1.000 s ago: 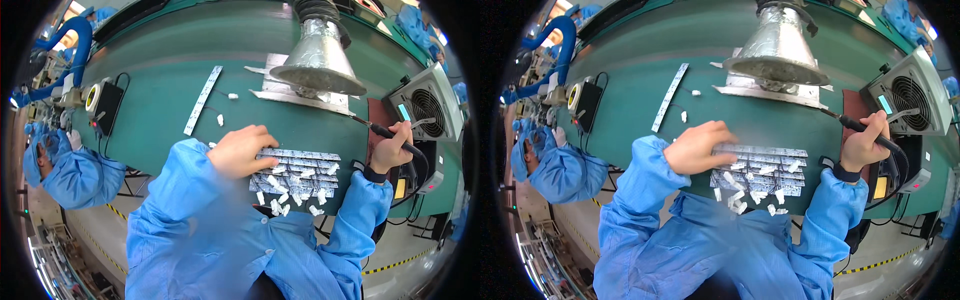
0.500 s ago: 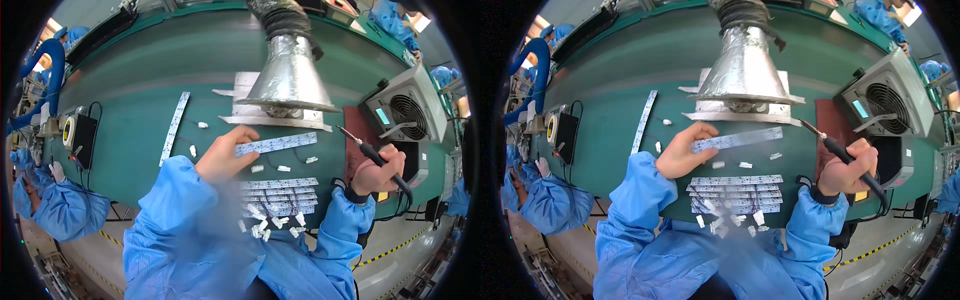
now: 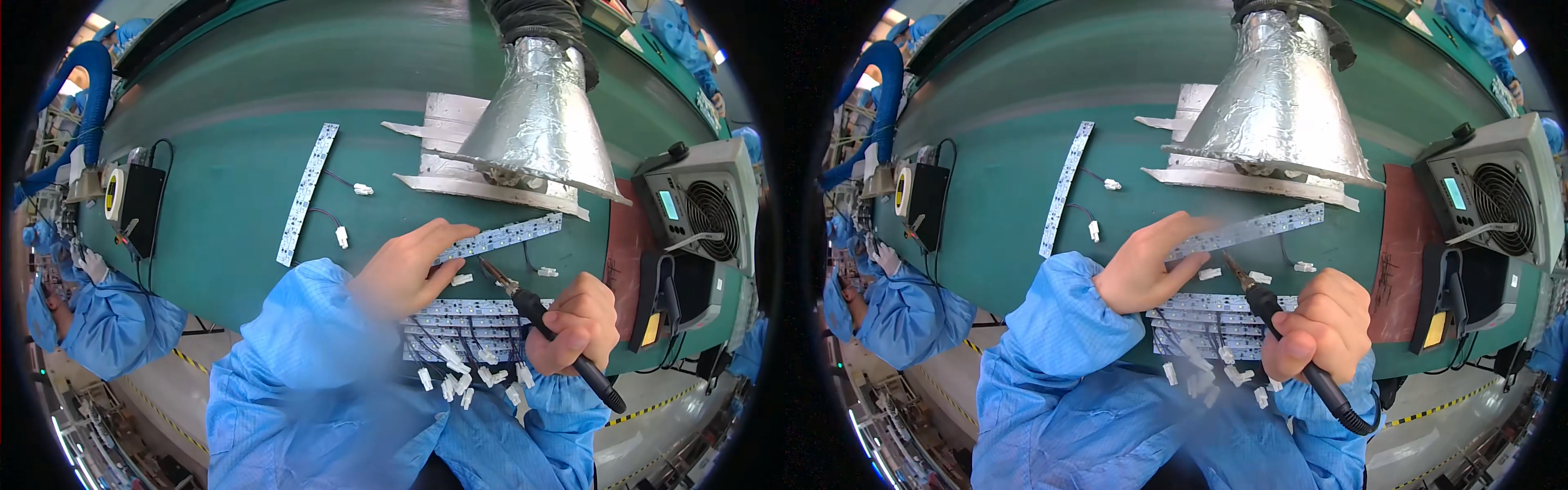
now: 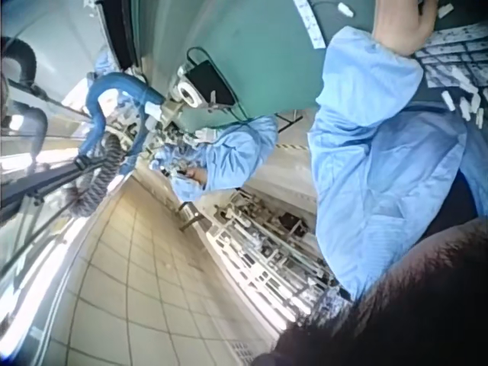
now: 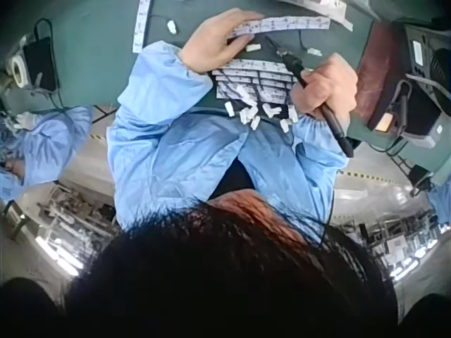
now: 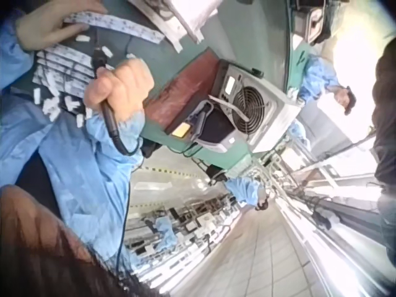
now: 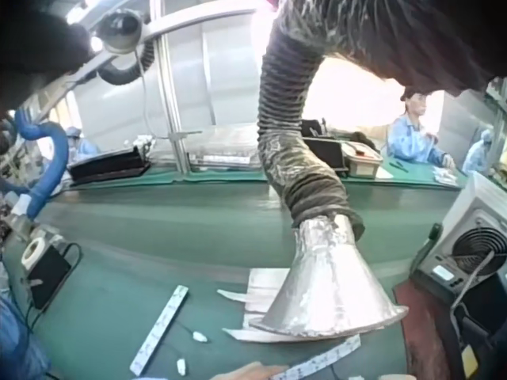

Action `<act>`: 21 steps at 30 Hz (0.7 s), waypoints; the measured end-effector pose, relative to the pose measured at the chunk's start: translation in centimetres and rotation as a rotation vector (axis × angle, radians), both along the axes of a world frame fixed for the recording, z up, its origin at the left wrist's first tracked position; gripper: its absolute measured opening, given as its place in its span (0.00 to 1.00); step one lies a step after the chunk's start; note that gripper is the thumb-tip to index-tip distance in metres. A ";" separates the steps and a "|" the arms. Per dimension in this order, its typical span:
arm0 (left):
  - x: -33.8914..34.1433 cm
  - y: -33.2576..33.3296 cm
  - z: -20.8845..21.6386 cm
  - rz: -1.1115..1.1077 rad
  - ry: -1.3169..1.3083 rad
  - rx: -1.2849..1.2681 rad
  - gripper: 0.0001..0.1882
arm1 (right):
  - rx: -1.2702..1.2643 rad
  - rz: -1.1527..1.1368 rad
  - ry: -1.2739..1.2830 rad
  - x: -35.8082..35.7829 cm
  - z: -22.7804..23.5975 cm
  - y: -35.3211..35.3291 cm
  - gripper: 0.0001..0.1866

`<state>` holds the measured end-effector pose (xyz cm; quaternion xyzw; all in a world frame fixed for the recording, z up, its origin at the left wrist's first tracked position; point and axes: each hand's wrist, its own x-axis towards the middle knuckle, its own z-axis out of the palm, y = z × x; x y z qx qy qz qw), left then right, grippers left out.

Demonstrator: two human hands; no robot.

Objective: The person picks up circuit board strips from a stack, solders their wiring connections using a soldering iron, and places the soldered strips on the workbench.

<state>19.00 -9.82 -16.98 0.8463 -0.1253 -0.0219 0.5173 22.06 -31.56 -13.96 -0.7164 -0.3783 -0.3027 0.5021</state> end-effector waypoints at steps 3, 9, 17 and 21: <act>0.0 0.0 0.0 -0.004 0.014 -0.011 0.21 | 0.029 0.006 -0.028 0.3 -0.6 0.3 0.19; 0.0 0.1 -0.2 -0.004 0.004 -0.010 0.21 | -0.044 0.054 -0.001 0.4 -0.5 0.2 0.18; 0.0 0.0 -0.2 0.006 -0.007 0.007 0.21 | -0.032 0.039 -0.001 0.5 -0.5 0.3 0.18; 0.0 0.0 -0.1 0.003 -0.017 0.017 0.21 | -0.036 0.046 0.007 0.5 -0.6 0.2 0.19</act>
